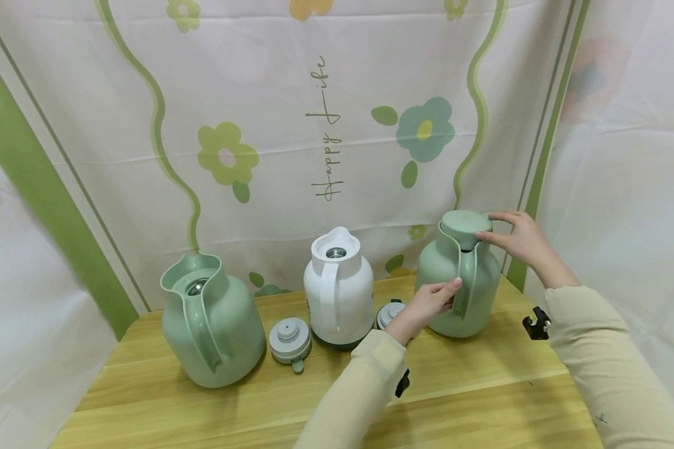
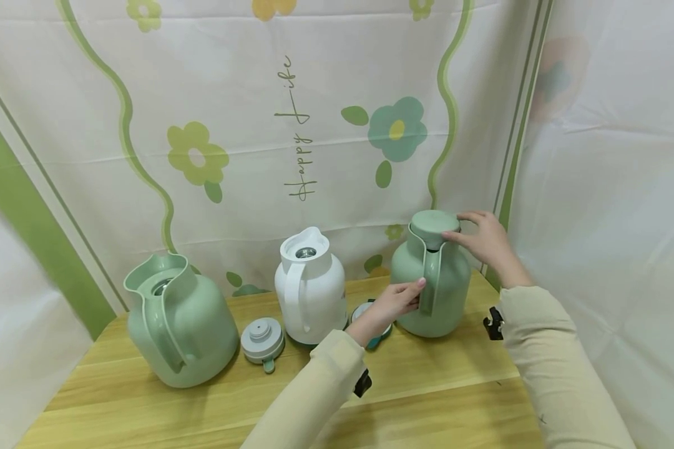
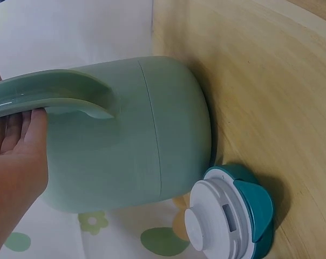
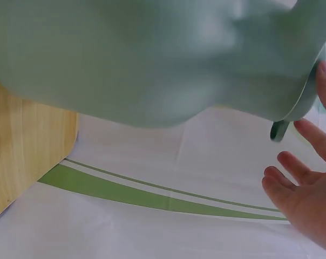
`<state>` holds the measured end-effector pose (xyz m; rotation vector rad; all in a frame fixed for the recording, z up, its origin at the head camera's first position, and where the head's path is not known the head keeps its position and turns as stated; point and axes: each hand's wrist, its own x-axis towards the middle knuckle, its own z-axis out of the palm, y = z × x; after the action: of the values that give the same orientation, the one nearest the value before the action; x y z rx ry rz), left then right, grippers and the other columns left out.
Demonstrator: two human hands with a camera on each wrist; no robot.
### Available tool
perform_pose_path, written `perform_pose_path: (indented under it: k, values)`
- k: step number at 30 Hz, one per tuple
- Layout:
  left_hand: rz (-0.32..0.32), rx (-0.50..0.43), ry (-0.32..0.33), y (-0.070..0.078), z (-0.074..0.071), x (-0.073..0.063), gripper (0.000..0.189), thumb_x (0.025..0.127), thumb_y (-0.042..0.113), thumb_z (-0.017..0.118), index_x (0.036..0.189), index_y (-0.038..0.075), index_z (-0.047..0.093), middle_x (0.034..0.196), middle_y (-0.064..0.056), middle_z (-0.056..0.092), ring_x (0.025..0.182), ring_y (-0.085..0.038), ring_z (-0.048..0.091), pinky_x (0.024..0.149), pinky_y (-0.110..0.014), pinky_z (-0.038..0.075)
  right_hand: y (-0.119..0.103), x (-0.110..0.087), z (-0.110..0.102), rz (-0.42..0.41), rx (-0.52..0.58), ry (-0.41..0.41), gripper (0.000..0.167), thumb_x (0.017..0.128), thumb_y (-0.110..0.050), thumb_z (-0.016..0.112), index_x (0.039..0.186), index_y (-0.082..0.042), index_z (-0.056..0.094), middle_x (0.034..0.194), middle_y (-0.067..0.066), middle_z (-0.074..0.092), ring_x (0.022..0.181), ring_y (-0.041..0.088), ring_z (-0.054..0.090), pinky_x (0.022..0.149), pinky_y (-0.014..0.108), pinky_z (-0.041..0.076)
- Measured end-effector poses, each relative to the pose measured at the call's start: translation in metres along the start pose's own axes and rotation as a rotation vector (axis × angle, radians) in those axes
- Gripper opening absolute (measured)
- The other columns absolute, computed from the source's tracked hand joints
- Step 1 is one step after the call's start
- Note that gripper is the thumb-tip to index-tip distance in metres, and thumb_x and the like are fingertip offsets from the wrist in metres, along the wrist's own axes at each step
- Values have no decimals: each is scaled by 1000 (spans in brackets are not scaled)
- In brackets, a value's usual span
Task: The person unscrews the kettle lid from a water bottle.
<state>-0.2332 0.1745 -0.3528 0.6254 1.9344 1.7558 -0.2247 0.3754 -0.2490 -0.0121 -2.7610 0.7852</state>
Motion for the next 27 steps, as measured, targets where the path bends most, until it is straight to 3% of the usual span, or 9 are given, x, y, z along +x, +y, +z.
perform_pose_path:
  k: [6, 10, 17, 27]
  values:
    - [5, 2, 6, 1, 0, -1, 52, 98, 45, 48, 134, 7, 55, 138, -10, 55, 126, -22, 56, 104, -32, 48, 2, -2, -1, -15, 6, 9, 63, 96, -39, 57, 138, 7, 43, 142, 39, 32, 124, 55, 35, 96, 68, 37]
    - [7, 9, 11, 1, 1, -1, 52, 98, 44, 48, 134, 8, 56, 138, -11, 56, 125, -23, 56, 103, -33, 49, 1, -2, -2, -20, 20, -21, 64, 97, -39, 54, 140, 6, 41, 145, 34, 34, 125, 54, 40, 98, 66, 39]
    - [8, 14, 11, 1, 1, -1, 53, 98, 45, 48, 134, 7, 56, 137, -11, 56, 125, -22, 56, 103, -32, 49, 0, -3, -4, 1, 23, -78, 70, 97, -43, 50, 145, 5, 32, 145, 37, 31, 125, 56, 38, 99, 66, 39]
    - [10, 19, 5, 1, 0, -1, 54, 98, 46, 47, 134, 5, 55, 138, -10, 55, 127, -23, 55, 103, -32, 49, -9, 0, -1, 56, 46, -151, 88, 95, -53, 49, 150, 6, 14, 150, 37, 19, 135, 55, 25, 107, 67, 29]
